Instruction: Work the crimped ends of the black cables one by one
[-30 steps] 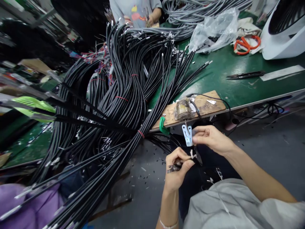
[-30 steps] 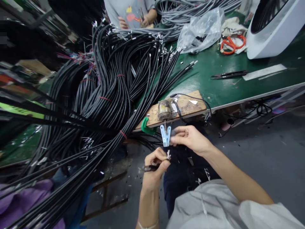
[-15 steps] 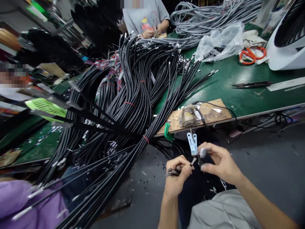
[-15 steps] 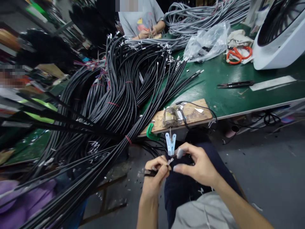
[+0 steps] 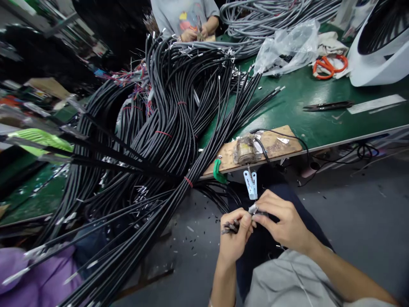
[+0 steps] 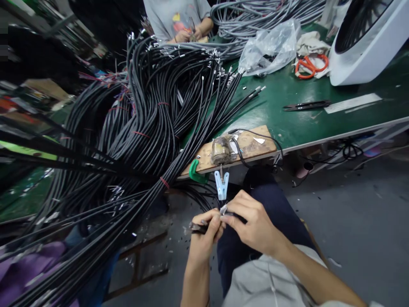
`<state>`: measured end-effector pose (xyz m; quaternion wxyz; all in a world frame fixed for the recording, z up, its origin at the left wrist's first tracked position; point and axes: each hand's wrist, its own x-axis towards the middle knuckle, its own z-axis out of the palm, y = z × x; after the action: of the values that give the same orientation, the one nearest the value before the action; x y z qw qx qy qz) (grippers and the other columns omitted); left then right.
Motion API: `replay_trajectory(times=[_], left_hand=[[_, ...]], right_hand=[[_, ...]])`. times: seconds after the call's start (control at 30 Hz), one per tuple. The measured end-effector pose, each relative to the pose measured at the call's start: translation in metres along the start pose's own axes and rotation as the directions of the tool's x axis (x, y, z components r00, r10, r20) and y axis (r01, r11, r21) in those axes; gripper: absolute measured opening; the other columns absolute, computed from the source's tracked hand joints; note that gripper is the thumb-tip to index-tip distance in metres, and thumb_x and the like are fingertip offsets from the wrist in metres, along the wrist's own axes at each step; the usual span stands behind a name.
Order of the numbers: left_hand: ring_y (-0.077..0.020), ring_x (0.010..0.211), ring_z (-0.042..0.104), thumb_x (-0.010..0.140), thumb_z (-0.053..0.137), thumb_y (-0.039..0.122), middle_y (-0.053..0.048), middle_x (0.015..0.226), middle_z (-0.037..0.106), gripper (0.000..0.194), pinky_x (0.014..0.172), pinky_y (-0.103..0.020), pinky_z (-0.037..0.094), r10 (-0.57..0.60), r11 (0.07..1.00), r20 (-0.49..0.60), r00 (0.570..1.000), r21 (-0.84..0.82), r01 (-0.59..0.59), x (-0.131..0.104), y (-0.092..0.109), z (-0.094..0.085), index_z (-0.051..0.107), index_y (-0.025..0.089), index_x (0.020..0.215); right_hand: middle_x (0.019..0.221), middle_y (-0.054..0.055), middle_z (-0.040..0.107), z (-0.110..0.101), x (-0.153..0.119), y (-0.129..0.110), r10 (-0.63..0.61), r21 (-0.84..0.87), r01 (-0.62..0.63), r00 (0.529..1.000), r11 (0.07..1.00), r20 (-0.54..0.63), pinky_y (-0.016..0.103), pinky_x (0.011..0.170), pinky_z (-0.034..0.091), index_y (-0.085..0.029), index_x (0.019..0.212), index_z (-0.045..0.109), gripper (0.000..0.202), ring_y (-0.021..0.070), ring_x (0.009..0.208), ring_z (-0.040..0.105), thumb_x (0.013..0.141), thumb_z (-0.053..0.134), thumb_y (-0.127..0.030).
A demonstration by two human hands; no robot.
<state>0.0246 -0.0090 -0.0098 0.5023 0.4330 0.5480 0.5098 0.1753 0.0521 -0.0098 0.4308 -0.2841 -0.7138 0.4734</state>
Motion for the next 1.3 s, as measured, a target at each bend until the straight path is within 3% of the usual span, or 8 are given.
replay_trajectory(times=[0.1,0.2,0.3,0.4,0.63,0.73,0.93,1.3], left_hand=[[-0.0037,0.035,0.029,0.092,0.052,0.040,0.005,0.042,0.036,0.047,0.037,-0.018,0.021,0.002,1.000,0.119,0.993,0.027,-0.005,0.002,0.002,-0.006,0.055,0.014,0.053],[-0.0057,0.037,0.035,0.090,0.054,0.043,0.002,0.045,0.045,0.046,0.040,-0.020,0.027,0.110,0.992,0.252,0.961,0.037,-0.124,0.007,0.004,-0.013,0.062,0.014,0.056],[-0.0096,0.046,0.046,0.084,0.064,0.041,-0.002,0.055,0.057,0.033,0.046,-0.022,0.034,0.212,0.973,0.240,0.947,0.041,-0.228,0.011,0.005,-0.015,0.068,0.015,0.064],[-0.0107,0.053,0.047,0.080,0.071,0.035,-0.001,0.059,0.057,0.024,0.050,-0.022,0.034,0.207,0.976,0.122,0.971,0.045,-0.214,0.010,0.003,-0.011,0.068,0.016,0.065],[-0.0110,0.060,0.047,0.077,0.073,0.028,0.001,0.062,0.052,0.020,0.056,-0.022,0.036,0.256,0.966,-0.064,0.965,-0.018,-0.258,0.008,-0.006,-0.010,0.062,0.016,0.066],[-0.0115,0.060,0.048,0.077,0.073,0.029,0.001,0.064,0.053,0.020,0.057,-0.022,0.037,0.269,0.962,-0.098,0.958,-0.022,-0.272,0.013,-0.010,-0.011,0.062,0.017,0.066],[-0.0119,0.060,0.051,0.077,0.073,0.033,-0.002,0.068,0.059,0.019,0.054,-0.022,0.038,0.215,0.975,-0.093,0.972,-0.030,-0.218,0.026,-0.015,-0.004,0.068,0.016,0.071],[-0.0075,0.049,0.044,0.081,0.069,0.034,-0.003,0.066,0.059,0.022,0.043,-0.019,0.030,0.139,0.988,-0.004,0.990,-0.074,-0.139,0.024,-0.013,-0.004,0.070,0.015,0.072]], right_hand=[[0.065,0.004,0.057,0.007,0.000,0.002,-0.011,0.138,0.011,1.000,0.990,0.002,0.031,0.065,0.040,-0.016,0.069,0.065,0.021,0.0166,0.069,0.048,0.089,0.059,-0.023],[0.062,0.001,0.052,0.012,-0.001,0.005,0.162,0.520,-0.217,0.975,0.826,0.150,0.027,0.056,0.039,-0.016,0.065,0.065,0.032,0.0138,0.061,0.047,0.084,0.064,-0.042],[0.058,0.000,0.053,0.008,0.003,0.008,0.300,0.635,-0.508,0.860,0.582,0.413,0.024,0.050,0.037,-0.014,0.063,0.064,0.038,0.0107,0.052,0.047,0.077,0.069,-0.049],[0.051,-0.001,0.054,-0.004,0.017,0.012,0.389,0.507,-0.626,0.773,0.592,0.501,0.022,0.045,0.034,-0.014,0.058,0.063,0.036,0.0091,0.045,0.046,0.071,0.073,-0.046],[0.054,-0.001,0.054,-0.019,0.058,0.010,0.438,0.190,-0.424,0.898,0.886,-0.037,0.024,0.051,0.030,-0.013,0.057,0.064,0.043,0.0089,0.052,0.041,0.080,0.064,-0.050],[0.052,-0.003,0.049,-0.009,0.065,0.006,0.439,0.257,-0.427,0.899,0.867,0.014,0.023,0.050,0.028,-0.012,0.055,0.062,0.045,0.0080,0.052,0.038,0.073,0.071,-0.052],[0.054,0.000,0.056,0.009,0.066,0.009,0.518,0.704,-0.463,0.841,0.538,0.156,0.023,0.047,0.032,-0.012,0.060,0.067,0.047,0.0091,0.049,0.043,0.066,0.074,-0.059],[0.062,0.005,0.063,0.008,0.045,0.033,0.485,0.810,-0.474,0.829,0.346,0.278,0.025,0.056,0.039,-0.011,0.075,0.071,0.053,0.0128,0.058,0.053,0.077,0.062,-0.063]])
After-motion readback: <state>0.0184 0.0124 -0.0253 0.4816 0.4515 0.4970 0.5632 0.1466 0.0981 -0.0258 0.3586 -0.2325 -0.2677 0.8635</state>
